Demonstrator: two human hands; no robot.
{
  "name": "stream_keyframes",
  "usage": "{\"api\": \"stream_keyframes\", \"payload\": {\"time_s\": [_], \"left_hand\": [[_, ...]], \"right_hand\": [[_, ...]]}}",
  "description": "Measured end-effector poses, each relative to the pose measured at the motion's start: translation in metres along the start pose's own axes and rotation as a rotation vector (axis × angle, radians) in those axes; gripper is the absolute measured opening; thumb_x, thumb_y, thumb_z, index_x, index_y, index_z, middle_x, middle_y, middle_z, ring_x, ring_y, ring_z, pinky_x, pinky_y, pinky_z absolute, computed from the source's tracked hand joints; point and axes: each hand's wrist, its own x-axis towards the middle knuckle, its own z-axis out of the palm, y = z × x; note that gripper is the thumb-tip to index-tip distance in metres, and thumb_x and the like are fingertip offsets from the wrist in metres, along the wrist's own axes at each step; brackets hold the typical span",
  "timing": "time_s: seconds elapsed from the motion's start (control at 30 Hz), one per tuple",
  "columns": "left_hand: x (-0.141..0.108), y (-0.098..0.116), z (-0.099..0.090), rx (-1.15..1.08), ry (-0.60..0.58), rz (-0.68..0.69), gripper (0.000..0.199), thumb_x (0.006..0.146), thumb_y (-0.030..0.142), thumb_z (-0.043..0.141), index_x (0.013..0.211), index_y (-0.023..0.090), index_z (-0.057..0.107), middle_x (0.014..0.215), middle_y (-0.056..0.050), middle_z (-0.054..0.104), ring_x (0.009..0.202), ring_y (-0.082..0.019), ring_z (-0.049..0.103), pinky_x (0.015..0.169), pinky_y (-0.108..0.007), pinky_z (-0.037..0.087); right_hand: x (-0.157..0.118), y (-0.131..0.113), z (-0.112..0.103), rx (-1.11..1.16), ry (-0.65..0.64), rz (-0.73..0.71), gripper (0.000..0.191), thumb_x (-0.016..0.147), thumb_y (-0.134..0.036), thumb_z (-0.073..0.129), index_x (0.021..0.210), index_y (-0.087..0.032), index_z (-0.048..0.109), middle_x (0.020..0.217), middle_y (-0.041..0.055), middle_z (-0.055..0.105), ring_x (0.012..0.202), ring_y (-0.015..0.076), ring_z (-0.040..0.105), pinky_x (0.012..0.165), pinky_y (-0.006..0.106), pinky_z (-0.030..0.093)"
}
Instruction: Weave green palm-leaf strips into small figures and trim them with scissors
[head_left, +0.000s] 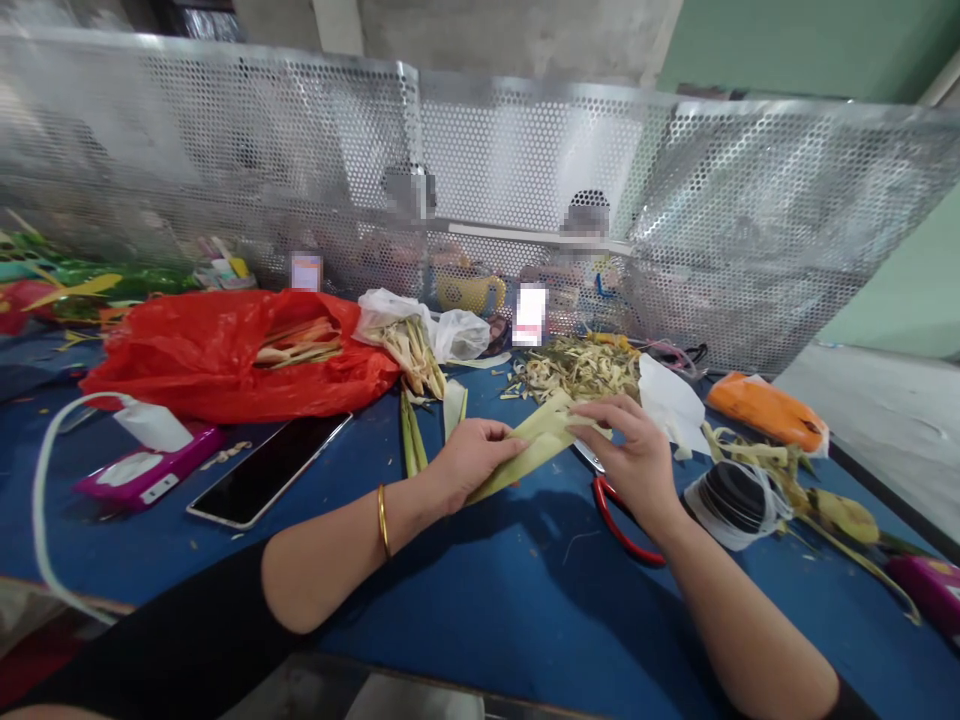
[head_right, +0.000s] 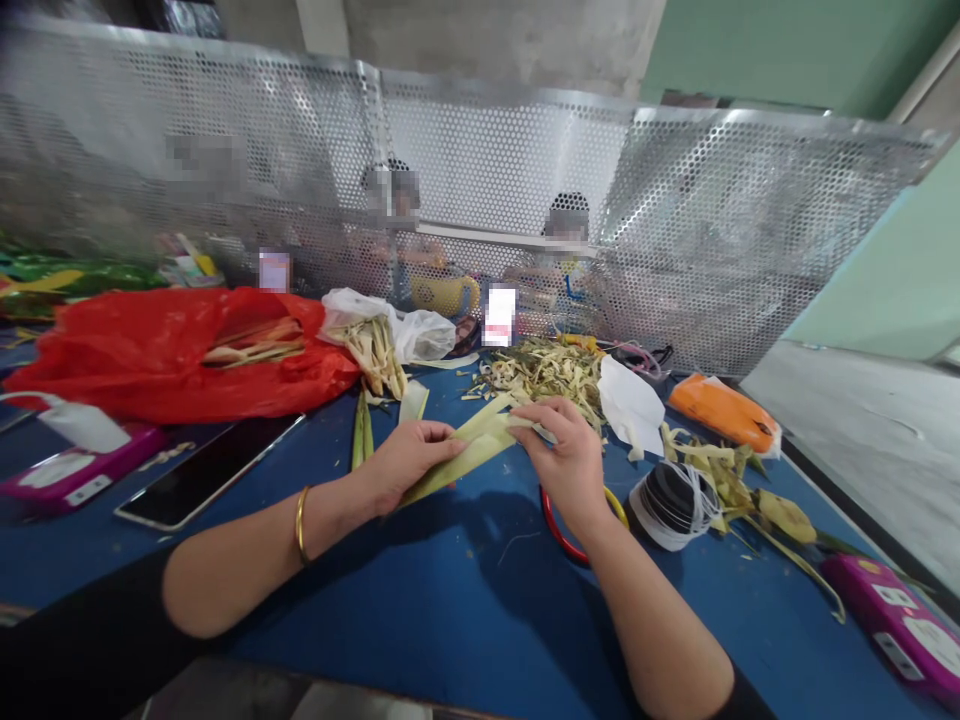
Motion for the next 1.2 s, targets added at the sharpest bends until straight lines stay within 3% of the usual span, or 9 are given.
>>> {"api": "stream_keyframes", "payload": {"time_s": [0.17, 0.4, 0.57, 0.63, 0.7, 0.8, 0.93, 1.07, 1.2], "left_hand": [[0.005, -0.003, -0.002, -0.115, 0.01, -0.146, 0.014, 0.065, 0.025, 0.07, 0.06, 0.016, 0.06, 0.051, -0.001, 0.061, 0.042, -0.012, 0.056, 0.042, -0.021, 0.042], [0.016, -0.004, -0.01, -0.319, 0.148, -0.165, 0.015, 0.066, 0.02, 0.074, 0.068, 0.014, 0.061, 0.059, -0.003, 0.065, 0.05, -0.013, 0.061, 0.046, -0.021, 0.046], [0.017, -0.007, -0.009, -0.37, 0.134, -0.081, 0.015, 0.062, 0.018, 0.074, 0.071, 0.014, 0.064, 0.062, -0.002, 0.066, 0.051, -0.012, 0.06, 0.051, -0.023, 0.048], [0.015, -0.008, -0.007, -0.365, 0.124, -0.043, 0.018, 0.058, 0.02, 0.076, 0.072, 0.014, 0.065, 0.062, -0.001, 0.066, 0.05, -0.012, 0.059, 0.05, -0.022, 0.047], [0.012, -0.009, -0.004, -0.358, 0.112, -0.021, 0.022, 0.056, 0.021, 0.077, 0.073, 0.014, 0.065, 0.063, -0.001, 0.066, 0.051, -0.011, 0.058, 0.051, -0.022, 0.046], [0.004, -0.009, 0.003, -0.345, 0.074, -0.011, 0.024, 0.055, 0.022, 0.077, 0.075, 0.014, 0.066, 0.067, -0.002, 0.068, 0.054, -0.011, 0.058, 0.053, -0.022, 0.045], [-0.007, -0.01, 0.013, -0.251, 0.0, -0.008, 0.025, 0.055, 0.022, 0.078, 0.074, 0.013, 0.066, 0.069, -0.002, 0.067, 0.059, -0.011, 0.058, 0.057, -0.022, 0.044], [-0.011, -0.013, 0.017, -0.202, -0.131, -0.046, 0.028, 0.058, 0.027, 0.077, 0.08, 0.013, 0.067, 0.074, -0.003, 0.067, 0.063, -0.013, 0.059, 0.06, -0.024, 0.046], [-0.007, -0.013, 0.014, -0.237, -0.094, -0.012, 0.03, 0.061, 0.038, 0.077, 0.078, 0.016, 0.064, 0.073, -0.001, 0.065, 0.063, -0.012, 0.059, 0.059, -0.024, 0.047]], "right_hand": [[-0.002, -0.005, -0.001, 0.104, 0.041, -0.007, 0.004, 0.081, -0.025, 0.065, 0.08, -0.023, 0.069, 0.092, 0.0037, 0.065, 0.089, 0.0186, 0.061, 0.083, 0.034, 0.046], [0.005, -0.013, -0.006, 0.71, 0.075, 0.448, 0.016, 0.078, -0.036, 0.067, 0.077, -0.022, 0.059, 0.06, -0.0042, 0.056, 0.056, 0.0116, 0.054, 0.058, 0.025, 0.046], [0.007, -0.013, -0.016, 0.703, -0.417, 0.634, 0.019, 0.075, -0.038, 0.069, 0.077, -0.019, 0.063, 0.06, -0.0024, 0.056, 0.051, 0.0104, 0.049, 0.048, 0.022, 0.041], [0.006, -0.012, -0.016, 0.566, -0.66, 0.578, 0.021, 0.078, -0.04, 0.065, 0.082, -0.019, 0.068, 0.063, -0.0009, 0.06, 0.054, 0.0117, 0.052, 0.051, 0.023, 0.042], [0.005, -0.009, -0.012, 0.386, -0.749, 0.449, 0.021, 0.077, -0.04, 0.065, 0.081, -0.02, 0.071, 0.071, 0.0012, 0.066, 0.064, 0.0152, 0.058, 0.061, 0.027, 0.045], [0.003, -0.006, -0.002, 0.254, -0.505, 0.361, 0.022, 0.073, -0.04, 0.069, 0.083, -0.021, 0.072, 0.085, 0.0039, 0.07, 0.082, 0.0203, 0.061, 0.075, 0.032, 0.046], [-0.002, -0.005, 0.011, 0.493, -0.239, 0.575, 0.03, 0.07, -0.045, 0.07, 0.088, -0.02, 0.069, 0.082, 0.003, 0.07, 0.075, 0.0177, 0.061, 0.069, 0.03, 0.047], [-0.006, -0.01, 0.017, 0.627, -0.211, 0.639, 0.027, 0.064, -0.042, 0.076, 0.076, -0.019, 0.068, 0.071, -0.0005, 0.065, 0.063, 0.0127, 0.054, 0.058, 0.025, 0.043], [-0.009, -0.017, 0.021, 0.633, -0.358, 0.643, 0.026, 0.065, -0.039, 0.076, 0.077, -0.017, 0.069, 0.066, -0.0014, 0.064, 0.057, 0.0107, 0.051, 0.054, 0.023, 0.04]]}}
